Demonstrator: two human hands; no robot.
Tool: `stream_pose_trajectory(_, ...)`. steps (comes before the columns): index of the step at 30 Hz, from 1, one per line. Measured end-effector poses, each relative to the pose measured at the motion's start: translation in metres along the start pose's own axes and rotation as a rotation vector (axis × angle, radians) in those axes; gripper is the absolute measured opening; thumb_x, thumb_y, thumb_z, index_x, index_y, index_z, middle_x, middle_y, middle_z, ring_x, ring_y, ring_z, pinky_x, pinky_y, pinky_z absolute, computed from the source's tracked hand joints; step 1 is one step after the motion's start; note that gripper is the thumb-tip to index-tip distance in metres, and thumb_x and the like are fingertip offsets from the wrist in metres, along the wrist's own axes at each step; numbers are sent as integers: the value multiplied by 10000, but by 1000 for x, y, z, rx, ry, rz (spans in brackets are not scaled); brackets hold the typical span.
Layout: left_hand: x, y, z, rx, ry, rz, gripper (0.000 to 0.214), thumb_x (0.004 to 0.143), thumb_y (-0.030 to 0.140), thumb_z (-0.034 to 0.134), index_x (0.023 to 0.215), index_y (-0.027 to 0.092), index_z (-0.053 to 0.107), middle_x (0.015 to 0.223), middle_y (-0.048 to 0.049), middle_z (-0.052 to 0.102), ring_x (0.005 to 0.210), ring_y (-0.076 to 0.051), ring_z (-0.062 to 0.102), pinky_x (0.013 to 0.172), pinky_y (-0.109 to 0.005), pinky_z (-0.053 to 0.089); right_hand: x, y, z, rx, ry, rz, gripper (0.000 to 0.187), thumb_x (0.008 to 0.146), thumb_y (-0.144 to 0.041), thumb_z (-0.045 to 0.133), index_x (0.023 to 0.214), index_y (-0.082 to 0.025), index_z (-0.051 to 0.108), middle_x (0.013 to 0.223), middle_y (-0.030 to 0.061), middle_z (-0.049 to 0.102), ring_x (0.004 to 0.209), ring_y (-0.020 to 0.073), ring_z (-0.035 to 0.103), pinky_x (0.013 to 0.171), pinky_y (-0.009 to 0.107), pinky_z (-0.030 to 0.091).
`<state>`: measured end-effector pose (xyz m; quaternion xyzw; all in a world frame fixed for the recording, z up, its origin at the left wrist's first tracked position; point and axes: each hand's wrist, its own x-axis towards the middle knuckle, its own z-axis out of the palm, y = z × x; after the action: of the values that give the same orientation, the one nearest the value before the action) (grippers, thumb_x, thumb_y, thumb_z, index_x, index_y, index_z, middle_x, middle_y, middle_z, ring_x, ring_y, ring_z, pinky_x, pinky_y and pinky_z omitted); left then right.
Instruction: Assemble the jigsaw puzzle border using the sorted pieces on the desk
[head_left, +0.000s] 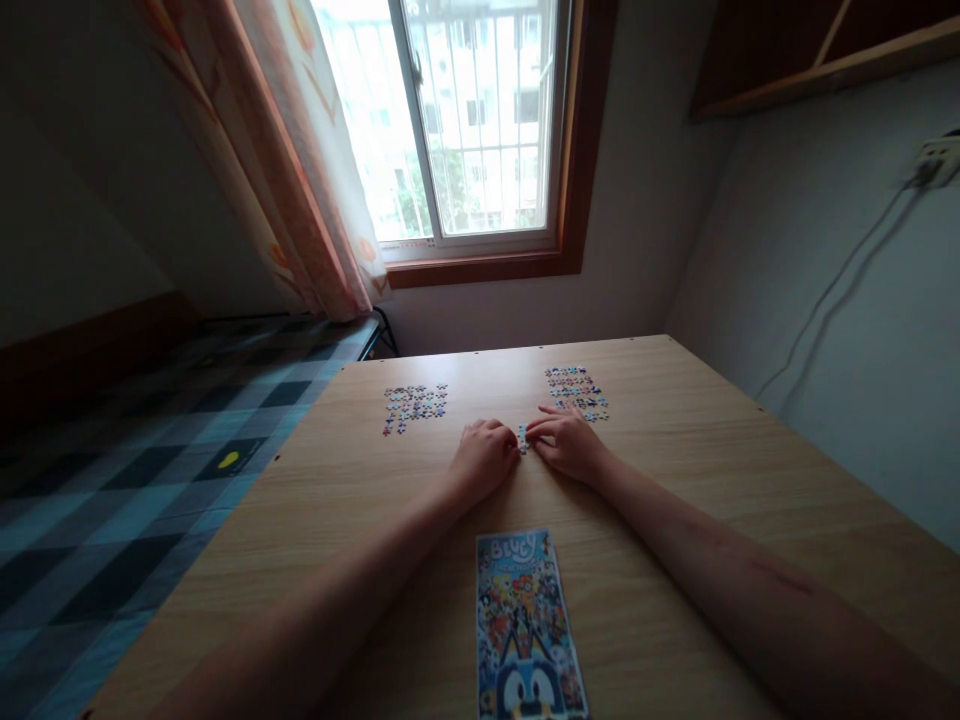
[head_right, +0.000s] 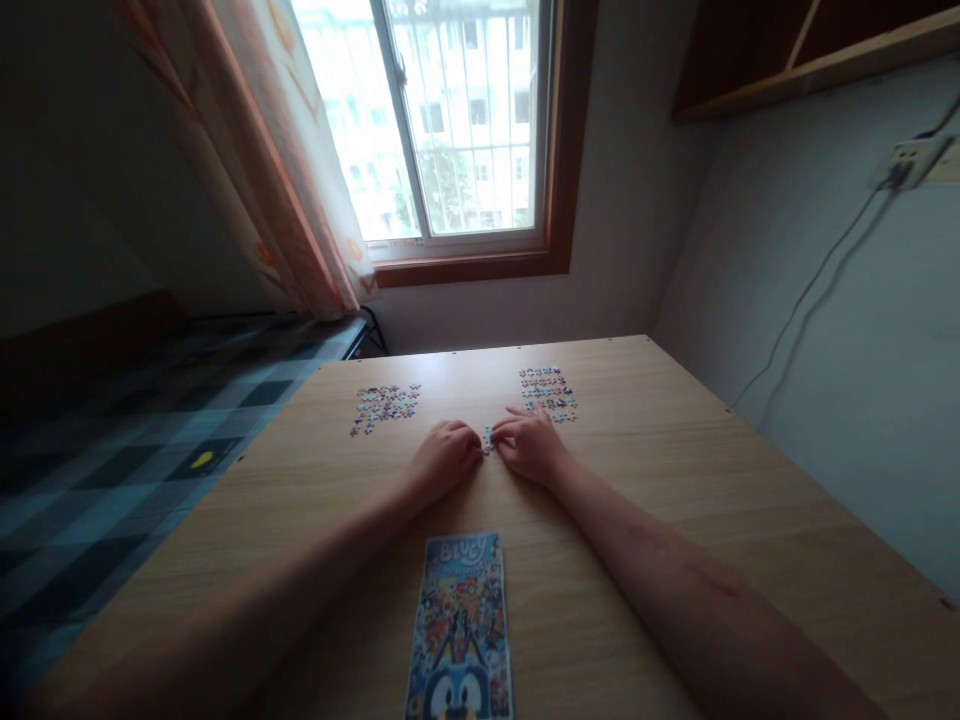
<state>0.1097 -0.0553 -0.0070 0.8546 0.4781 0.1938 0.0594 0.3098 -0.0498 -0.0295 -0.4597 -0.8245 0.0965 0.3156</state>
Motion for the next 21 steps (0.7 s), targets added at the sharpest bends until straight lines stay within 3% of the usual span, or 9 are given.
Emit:
stream_pose_trajectory(4, 0, 5, 7, -1, 34, -38, 83, 872, 217, 638, 883, 194, 717, 993, -69, 695, 956, -227, 598, 978, -427, 435, 1, 0, 0, 8, -21, 19, 219, 855, -186, 581, 866, -297, 769, 1069, -9, 753, 1311, 306, 531, 1179, 675, 110)
stream_pose_trajectory(9, 1, 6, 10, 21, 50, 54, 103, 891, 217, 607, 881, 186, 705, 967, -80, 682, 935, -221, 590, 935, -393, 458, 2, -1, 0, 21, -30, 45, 241, 838, -153, 569, 866, -286, 768, 1071, -13, 752, 1323, 302, 520, 1183, 679, 76)
stream_pose_trajectory(21, 0, 10, 7, 40, 93, 97, 129, 895, 199, 602, 886, 203, 731, 951, -64, 703, 900, -218, 600, 884, -372, 500, 2, 0, 0, 21, -26, 36, 244, 829, -152, 573, 869, -290, 770, 1083, -5, 748, 1312, 299, 533, 1188, 659, 132)
